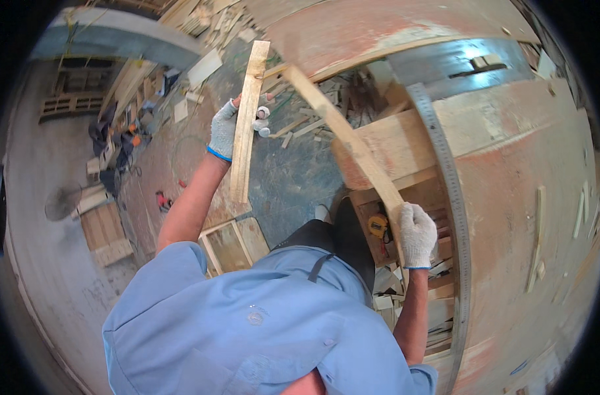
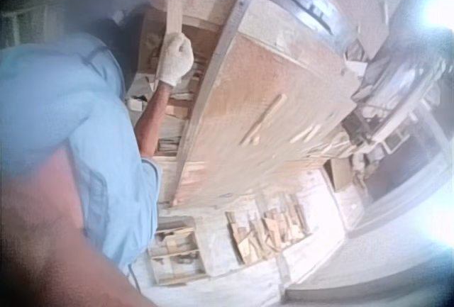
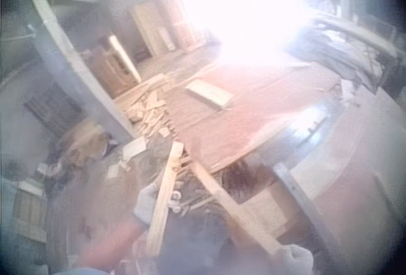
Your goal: The person measures and cuts wooden planks, then assembles them into a rectangular frame using a nail gun. They position the planks, secure them with nails, and adjust the frame as needed.
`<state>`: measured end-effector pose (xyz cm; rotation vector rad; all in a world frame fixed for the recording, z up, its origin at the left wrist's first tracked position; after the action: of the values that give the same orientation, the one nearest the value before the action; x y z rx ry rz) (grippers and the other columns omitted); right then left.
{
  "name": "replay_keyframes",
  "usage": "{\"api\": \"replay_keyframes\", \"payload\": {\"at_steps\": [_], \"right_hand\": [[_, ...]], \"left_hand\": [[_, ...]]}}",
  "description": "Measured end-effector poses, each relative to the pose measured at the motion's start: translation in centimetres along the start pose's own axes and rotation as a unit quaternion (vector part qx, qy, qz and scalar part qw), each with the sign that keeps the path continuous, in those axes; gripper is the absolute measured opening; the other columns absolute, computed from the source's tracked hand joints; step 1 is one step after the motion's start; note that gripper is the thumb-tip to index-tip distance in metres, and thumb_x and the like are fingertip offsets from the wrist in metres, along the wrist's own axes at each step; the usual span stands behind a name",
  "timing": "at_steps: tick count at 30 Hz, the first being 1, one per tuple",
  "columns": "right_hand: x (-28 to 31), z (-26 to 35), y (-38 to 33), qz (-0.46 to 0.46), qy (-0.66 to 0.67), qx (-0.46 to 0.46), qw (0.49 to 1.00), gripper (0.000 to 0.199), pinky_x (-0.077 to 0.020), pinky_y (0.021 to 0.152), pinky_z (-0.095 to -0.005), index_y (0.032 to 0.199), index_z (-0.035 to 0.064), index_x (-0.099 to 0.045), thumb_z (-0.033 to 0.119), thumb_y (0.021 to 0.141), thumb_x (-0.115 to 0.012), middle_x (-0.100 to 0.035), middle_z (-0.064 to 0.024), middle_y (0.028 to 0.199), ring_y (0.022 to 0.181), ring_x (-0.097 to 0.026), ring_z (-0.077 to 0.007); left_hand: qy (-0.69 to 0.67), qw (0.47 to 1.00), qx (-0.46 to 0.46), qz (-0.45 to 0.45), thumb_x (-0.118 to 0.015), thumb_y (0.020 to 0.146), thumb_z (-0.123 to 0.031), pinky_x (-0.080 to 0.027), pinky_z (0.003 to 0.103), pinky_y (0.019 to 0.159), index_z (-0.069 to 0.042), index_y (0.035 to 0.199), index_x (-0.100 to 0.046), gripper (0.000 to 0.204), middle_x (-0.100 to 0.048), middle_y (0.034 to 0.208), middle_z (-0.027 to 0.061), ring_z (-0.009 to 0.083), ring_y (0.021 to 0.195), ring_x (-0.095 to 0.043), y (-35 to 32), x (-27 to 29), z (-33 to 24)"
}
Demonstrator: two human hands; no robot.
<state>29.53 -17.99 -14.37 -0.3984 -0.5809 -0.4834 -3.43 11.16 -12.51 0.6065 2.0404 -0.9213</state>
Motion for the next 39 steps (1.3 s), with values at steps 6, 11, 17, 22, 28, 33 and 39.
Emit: {"api": "replay_keyframes", "payload": {"at_steps": [6, 11, 17, 22, 28, 33, 39], "right_hand": [[-11.4, 9.7, -1.6, 0.14, -0.235, 0.133, 0.953, 0.035, -0.0539, 0.071, -0.0489, 0.09, 0.0059, -0.073, 0.034, 0.101, -0.056, -0.07, -0.0192, 0.081, 0.078, -0.069, -0.0397], [-24.6, 15.8, -8.1, 0.27, -0.246, 0.288, 0.885, 0.026, -0.0568, 0.065, -0.0507, 0.077, 0.0077, -0.073, 0.028, 0.09, -0.064, -0.07, -0.0172, 0.072, 0.068, -0.07, -0.0364], [-27.6, 21.1, -11.7, 0.355, 0.139, 0.165, 0.91, 0.032, -0.0551, 0.08, -0.0428, 0.106, 0.0034, -0.073, 0.033, 0.098, -0.062, -0.073, -0.0164, 0.094, 0.085, -0.07, -0.0352], [-25.0, 18.3, -9.3, 0.444, 0.421, -0.23, 0.757, 0.057, -0.0574, 0.076, -0.0315, 0.128, -0.005, -0.065, 0.045, 0.105, -0.051, -0.072, -0.0115, 0.098, 0.08, -0.069, -0.0185], [-17.0, 15.6, -4.2, 0.357, 0.44, -0.253, 0.784, 0.047, -0.0569, 0.07, -0.0298, 0.119, -0.0015, -0.069, 0.04, 0.103, -0.055, -0.068, -0.0098, 0.089, 0.072, -0.066, -0.0159], [-10.3, 10.3, -0.3, 0.247, 0.388, -0.201, 0.865, 0.026, -0.0488, 0.061, -0.0247, 0.113, -0.001, -0.071, 0.017, 0.095, -0.067, -0.066, -0.0028, 0.082, 0.065, -0.059, -0.0096], [0.0, 5.1, 4.6, 0.138, 0.388, -0.167, 0.896, 0.024, -0.0516, 0.068, -0.0276, 0.109, -0.003, -0.075, 0.014, 0.094, -0.068, -0.07, -0.0043, 0.087, 0.072, -0.06, -0.0099]], "left_hand": [[-0.016, 0.996, -0.077, -0.043, -0.059, 0.1, -0.044, -0.053, 0.038, 0.076, 0.009, 0.15, -0.04, 0.075, -0.059, 0.101, 0.0145, 0.0211, 0.072, -0.056, -9.5, 6.5, -2.2], [0.026, 0.987, -0.116, -0.105, -0.061, 0.1, -0.047, -0.052, 0.04, 0.077, 0.008, 0.145, -0.042, 0.073, -0.059, 0.102, 0.0133, 0.0219, 0.075, -0.057, -15.7, 11.2, -4.2], [0.03, 0.967, -0.187, -0.17, -0.061, 0.101, -0.04, -0.052, 0.042, 0.077, 0.003, 0.14, -0.048, 0.06, -0.059, 0.095, 0.0124, 0.0237, 0.076, -0.059, -16.8, 11.6, -5.2], [-0.034, 0.964, -0.208, -0.161, -0.055, 0.103, -0.037, -0.055, 0.042, 0.077, 0.0, 0.128, -0.052, 0.045, -0.06, 0.094, 0.0131, 0.0251, 0.074, -0.061, -10.8, 9.9, -2.7], [0.007, 0.97, -0.164, -0.178, -0.047, 0.106, -0.041, -0.057, 0.047, 0.078, -0.002, 0.13, -0.049, 0.046, -0.06, 0.094, 0.0136, 0.0263, 0.074, -0.061, -0.1, 4.4, 2.9], [0.041, 0.983, -0.129, -0.125, -0.05, 0.106, -0.041, -0.058, 0.048, 0.082, 0.0, 0.132, -0.049, 0.049, -0.061, 0.098, 0.015, 0.0291, 0.081, -0.064, 7.3, -0.8, 8.9], [0.127, 0.989, -0.039, -0.067, -0.053, 0.107, -0.039, -0.056, 0.046, 0.089, 0.002, 0.131, -0.052, 0.047, -0.064, 0.107, 0.0184, 0.0274, 0.096, -0.065, 13.8, -8.9, 14.6]]}}
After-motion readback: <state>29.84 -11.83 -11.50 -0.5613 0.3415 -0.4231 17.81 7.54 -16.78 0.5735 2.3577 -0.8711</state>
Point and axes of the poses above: each hand's wrist, its own y-axis towards the middle knuckle, its own x-axis out of the back of the hand, z = x × y, the point moved 10 cm from there along y, towards the middle knuckle
